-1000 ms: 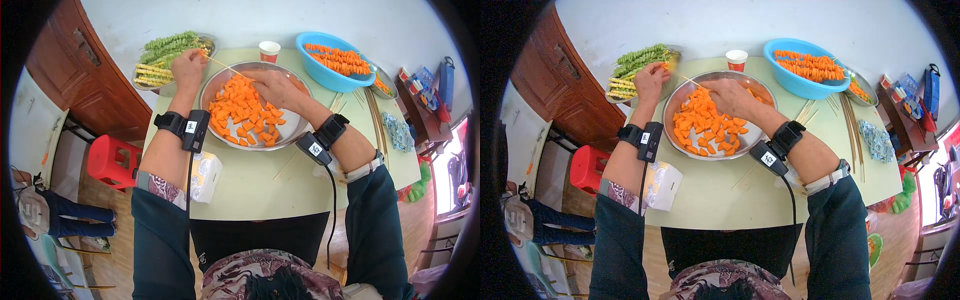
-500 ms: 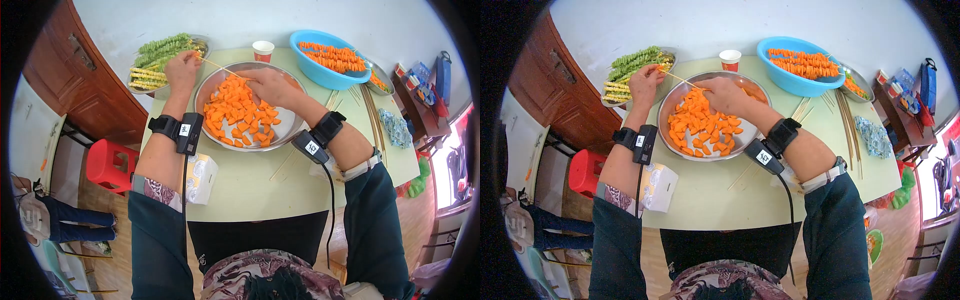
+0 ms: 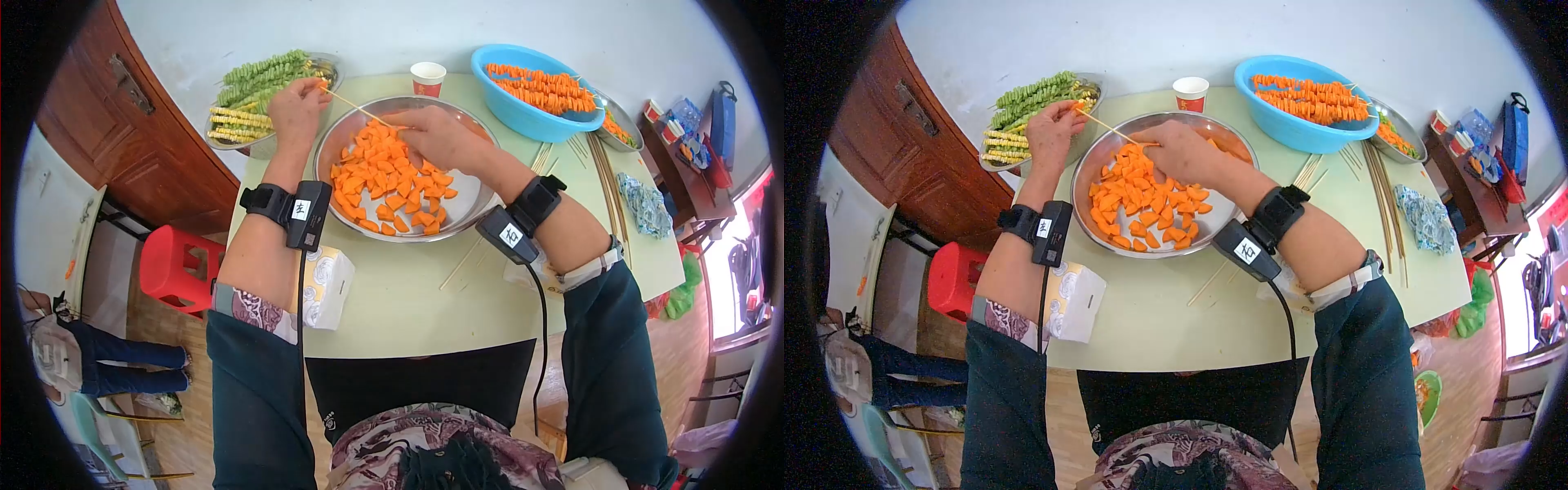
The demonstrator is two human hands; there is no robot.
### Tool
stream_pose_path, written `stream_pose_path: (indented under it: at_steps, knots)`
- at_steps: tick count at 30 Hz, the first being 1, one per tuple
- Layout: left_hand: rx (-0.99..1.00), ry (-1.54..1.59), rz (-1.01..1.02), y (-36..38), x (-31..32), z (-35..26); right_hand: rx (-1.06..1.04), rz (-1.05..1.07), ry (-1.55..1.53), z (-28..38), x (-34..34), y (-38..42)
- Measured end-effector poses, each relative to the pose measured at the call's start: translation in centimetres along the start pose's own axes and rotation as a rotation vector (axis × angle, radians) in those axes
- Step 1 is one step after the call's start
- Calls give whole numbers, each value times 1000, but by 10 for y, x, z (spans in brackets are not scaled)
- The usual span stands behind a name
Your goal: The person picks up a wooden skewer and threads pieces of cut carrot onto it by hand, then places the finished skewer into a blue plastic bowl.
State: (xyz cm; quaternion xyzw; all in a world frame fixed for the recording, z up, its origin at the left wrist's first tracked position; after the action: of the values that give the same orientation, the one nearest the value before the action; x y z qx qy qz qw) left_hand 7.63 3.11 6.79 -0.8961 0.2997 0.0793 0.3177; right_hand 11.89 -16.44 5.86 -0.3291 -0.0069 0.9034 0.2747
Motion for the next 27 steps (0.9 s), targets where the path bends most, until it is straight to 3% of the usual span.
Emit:
stream_pose_path:
  at_steps: [1,2,4,8,10,11,13,14,16,20,22,23,25,27]
  knots:
    - [8,8,11,-1,1,0,178,79,-233,-9,7,5]
    - [16,17,21,-1,3,1,180,82,-233,-13,6,4]
    - [8,16,24,-1,3,0,247,137,-614,-24,12,1]
    - [19,-20,20,0,2,-4,260,119,-594,-29,14,-1]
    - [-6,-32,49,1,4,-5,66,25,-215,-15,5,-4]
    - [-29,-43,76,1,6,-4,68,24,-214,-19,7,-5]
    - [-6,-33,63,-1,8,0,-188,-70,91,1,2,-4]
    - [16,-24,48,-2,7,0,-188,-69,92,-1,3,-4]
    - [19,-15,46,-1,7,-2,-175,-182,387,5,-3,0]
    - [53,-44,44,-1,7,-3,-152,-160,376,1,-2,-1]
    - [54,-52,44,0,7,-4,-199,-71,59,2,4,-4]
    - [58,-61,44,0,7,-5,-196,-69,59,1,1,-4]
    - [49,-16,115,2,17,-6,141,70,-332,-9,8,1]
    - [38,27,186,7,31,-10,168,55,-402,-13,8,-1]
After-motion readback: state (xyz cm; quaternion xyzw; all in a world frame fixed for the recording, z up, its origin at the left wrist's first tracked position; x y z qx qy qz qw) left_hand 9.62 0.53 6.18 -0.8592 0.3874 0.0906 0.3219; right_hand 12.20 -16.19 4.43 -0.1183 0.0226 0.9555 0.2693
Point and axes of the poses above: each hand's wrist, its own y-axis away from the middle knuckle, its own x-axis out of the palm, z = x × y, the point moved 10 cm from there along -y, towards the middle knuckle, and after that the axes turned 14 degrees about -y, right-handed, at the moved point
